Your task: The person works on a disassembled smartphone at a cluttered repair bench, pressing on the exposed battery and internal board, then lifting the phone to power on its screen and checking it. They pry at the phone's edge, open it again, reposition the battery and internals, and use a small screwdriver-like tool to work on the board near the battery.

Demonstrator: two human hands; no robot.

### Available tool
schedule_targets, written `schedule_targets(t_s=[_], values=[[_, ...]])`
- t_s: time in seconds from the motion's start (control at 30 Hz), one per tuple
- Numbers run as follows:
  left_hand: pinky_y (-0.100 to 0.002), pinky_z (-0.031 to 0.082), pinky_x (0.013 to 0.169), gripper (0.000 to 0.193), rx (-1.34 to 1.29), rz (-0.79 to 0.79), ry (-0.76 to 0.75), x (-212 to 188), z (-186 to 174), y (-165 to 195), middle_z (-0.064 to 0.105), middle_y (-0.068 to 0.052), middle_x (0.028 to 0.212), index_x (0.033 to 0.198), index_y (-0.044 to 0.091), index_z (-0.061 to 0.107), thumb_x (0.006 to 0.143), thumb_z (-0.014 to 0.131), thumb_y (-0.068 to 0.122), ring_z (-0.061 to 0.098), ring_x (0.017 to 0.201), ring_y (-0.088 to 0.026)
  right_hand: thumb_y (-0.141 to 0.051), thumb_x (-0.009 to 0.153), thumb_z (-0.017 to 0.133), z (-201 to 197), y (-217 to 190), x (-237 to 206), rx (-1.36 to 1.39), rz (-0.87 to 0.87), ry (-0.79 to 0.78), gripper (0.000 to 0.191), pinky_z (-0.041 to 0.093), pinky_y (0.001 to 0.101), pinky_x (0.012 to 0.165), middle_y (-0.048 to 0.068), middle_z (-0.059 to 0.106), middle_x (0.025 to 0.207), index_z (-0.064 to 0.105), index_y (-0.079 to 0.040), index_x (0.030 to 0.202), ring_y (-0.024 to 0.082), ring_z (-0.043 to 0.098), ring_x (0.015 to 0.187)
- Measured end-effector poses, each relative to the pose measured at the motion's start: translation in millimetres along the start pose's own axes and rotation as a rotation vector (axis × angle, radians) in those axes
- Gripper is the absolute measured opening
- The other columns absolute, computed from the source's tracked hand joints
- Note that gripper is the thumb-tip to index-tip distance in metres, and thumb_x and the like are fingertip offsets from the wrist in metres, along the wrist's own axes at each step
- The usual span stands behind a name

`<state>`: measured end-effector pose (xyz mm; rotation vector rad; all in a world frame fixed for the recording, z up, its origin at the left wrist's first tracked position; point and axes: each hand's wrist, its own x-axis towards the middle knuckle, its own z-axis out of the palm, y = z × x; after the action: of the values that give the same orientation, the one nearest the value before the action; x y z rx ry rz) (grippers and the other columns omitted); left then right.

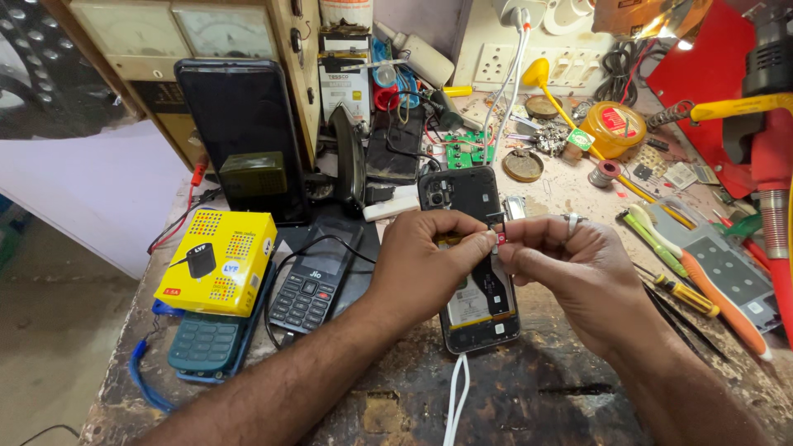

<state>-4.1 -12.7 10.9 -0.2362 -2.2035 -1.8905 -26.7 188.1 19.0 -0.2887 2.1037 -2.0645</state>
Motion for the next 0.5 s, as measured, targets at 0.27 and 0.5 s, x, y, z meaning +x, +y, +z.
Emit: schedule_targets(t_s=[0.27,0.5], values=[[-0.024,0.055,0.06,0.022,-0.036,-0.001,-0.033,1.0,0.9,-5.1,0.079,-0.003,0.077,0.092,0.004,0.081,0.085,0.076,0.024,0.068,0.067,-0.005,-0.002,0.086,0.075,-8.5,3.0,3.5,0.06,-0.001,-0.065,0.024,0.054,0.0263,0.069,0.009,0.077,0.093,0.074,0.005,0.109,0.012,0.068,0.078],[-0.024,0.056,0.061,0.021,-0.013,0.011,-0.052,1.7,-0.2,-7.6,0.079,-0.002,0.078,0.092,0.004,0.081,0.085,0.075,0.023,0.068,0.067,-0.005,-0.002,0.085,0.074,-12.6,1.6,7.0,0.098,0.063,-0.071,0.03,0.057,0.0282,0.069,0.011,0.077,0.091,0.072,0.003,0.114,0.014,0.071,0.077]])
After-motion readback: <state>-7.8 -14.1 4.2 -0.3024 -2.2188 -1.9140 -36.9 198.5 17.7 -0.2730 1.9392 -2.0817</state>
